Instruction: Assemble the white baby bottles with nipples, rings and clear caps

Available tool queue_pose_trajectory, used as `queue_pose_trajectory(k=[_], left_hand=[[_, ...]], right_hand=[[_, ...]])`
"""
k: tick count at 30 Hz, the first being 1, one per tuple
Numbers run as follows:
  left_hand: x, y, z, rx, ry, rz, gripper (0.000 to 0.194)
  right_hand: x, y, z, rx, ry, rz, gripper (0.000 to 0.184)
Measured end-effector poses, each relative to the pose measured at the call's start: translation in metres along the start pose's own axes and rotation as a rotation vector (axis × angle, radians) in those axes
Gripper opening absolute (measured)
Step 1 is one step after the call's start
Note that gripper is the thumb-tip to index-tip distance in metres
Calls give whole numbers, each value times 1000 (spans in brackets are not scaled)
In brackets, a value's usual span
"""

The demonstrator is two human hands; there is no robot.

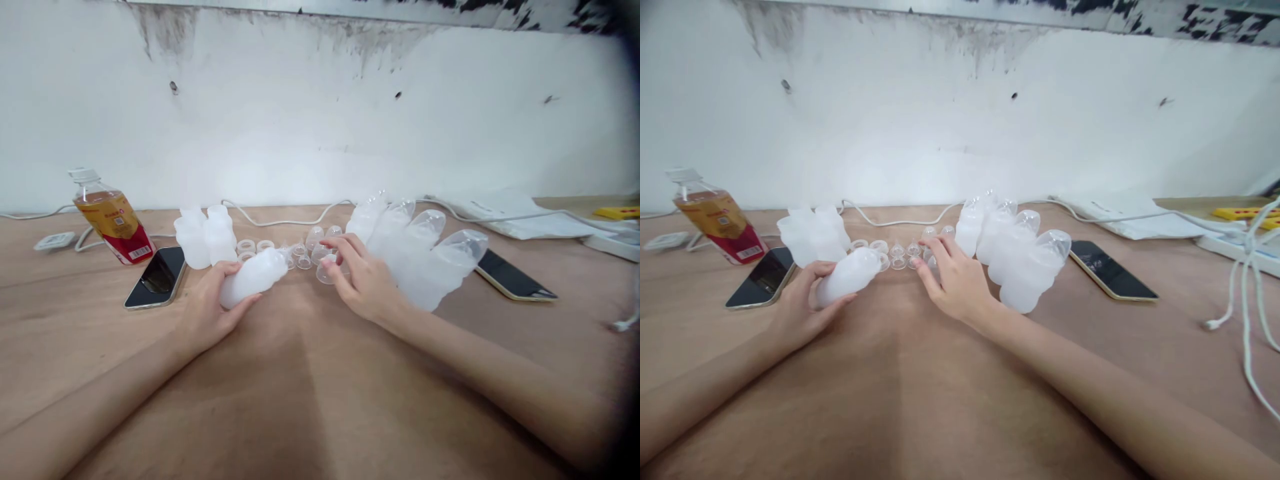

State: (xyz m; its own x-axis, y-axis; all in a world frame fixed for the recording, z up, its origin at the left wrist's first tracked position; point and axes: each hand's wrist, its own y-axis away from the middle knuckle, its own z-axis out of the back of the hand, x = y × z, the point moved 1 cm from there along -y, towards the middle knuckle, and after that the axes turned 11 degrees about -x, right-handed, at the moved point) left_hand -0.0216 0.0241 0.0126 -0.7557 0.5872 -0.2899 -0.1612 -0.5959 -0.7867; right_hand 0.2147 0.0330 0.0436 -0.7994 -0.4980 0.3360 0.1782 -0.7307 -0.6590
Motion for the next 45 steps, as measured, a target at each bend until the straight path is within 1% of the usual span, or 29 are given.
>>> queue_pose_trajectory(k=[2, 3, 5, 7, 9, 11, 12, 13, 14, 17, 19, 21, 23, 27, 31, 33, 37, 39, 45], left_hand=[[2, -1, 1, 41, 1, 136, 30], [2, -2, 2, 54, 3, 171, 29], [2, -3, 2, 67, 11, 200, 28], [2, -3, 2, 77, 23, 197, 29], [2, -2, 2, 87, 28, 189, 29], [1, -2, 1, 89, 32, 179, 30], [1, -2, 1, 92, 35, 178, 30], [1, -2, 1, 98, 39, 178, 29], [1, -3, 1, 110, 45, 178, 29], [0, -3, 1, 155, 68, 163, 29], [0, -3, 0, 167, 72, 142, 30], [0, -3, -1, 173, 65, 122, 31], [1, -3, -1, 174, 59, 107, 32], [1, -2, -1, 162, 47, 105, 32], [0, -2, -1, 174, 35, 115, 33], [0, -3, -1, 173, 29, 110, 34], [-2, -3, 0, 182, 0, 77, 35], [-2, -3, -1, 188, -10, 59, 35], [-1, 0, -2, 208, -15, 10, 36]], right_hand=[[-7, 0, -3, 46, 298, 18, 40], [-10, 1, -6, 82, 387, 29, 40], [-11, 4, -11, 137, 452, 59, 34], [-8, 9, -15, 166, 422, 93, 29], [-3, 13, -17, 202, 324, 119, 28], [1, 17, -18, 243, 158, 114, 28], [3, 18, -19, 252, 45, 80, 28], [4, 19, -20, 257, -90, 13, 29], [4, 20, -22, 271, -246, -86, 30], [1, 20, -31, 336, -734, -463, 31], [-1, 19, -36, 326, -962, -654, 31], [-3, 18, -38, 263, -1075, -752, 30], [-4, 17, -38, 239, -1113, -790, 29], [-3, 18, -38, 253, -1119, -805, 29], [-4, 18, -37, 238, -1147, -807, 27], [-4, 17, -37, 206, -1208, -788, 24], [-6, 16, -36, 92, -1325, -711, 21], [-7, 17, -35, 70, -1303, -673, 23], [-5, 18, -33, 74, -1092, -511, 27]])
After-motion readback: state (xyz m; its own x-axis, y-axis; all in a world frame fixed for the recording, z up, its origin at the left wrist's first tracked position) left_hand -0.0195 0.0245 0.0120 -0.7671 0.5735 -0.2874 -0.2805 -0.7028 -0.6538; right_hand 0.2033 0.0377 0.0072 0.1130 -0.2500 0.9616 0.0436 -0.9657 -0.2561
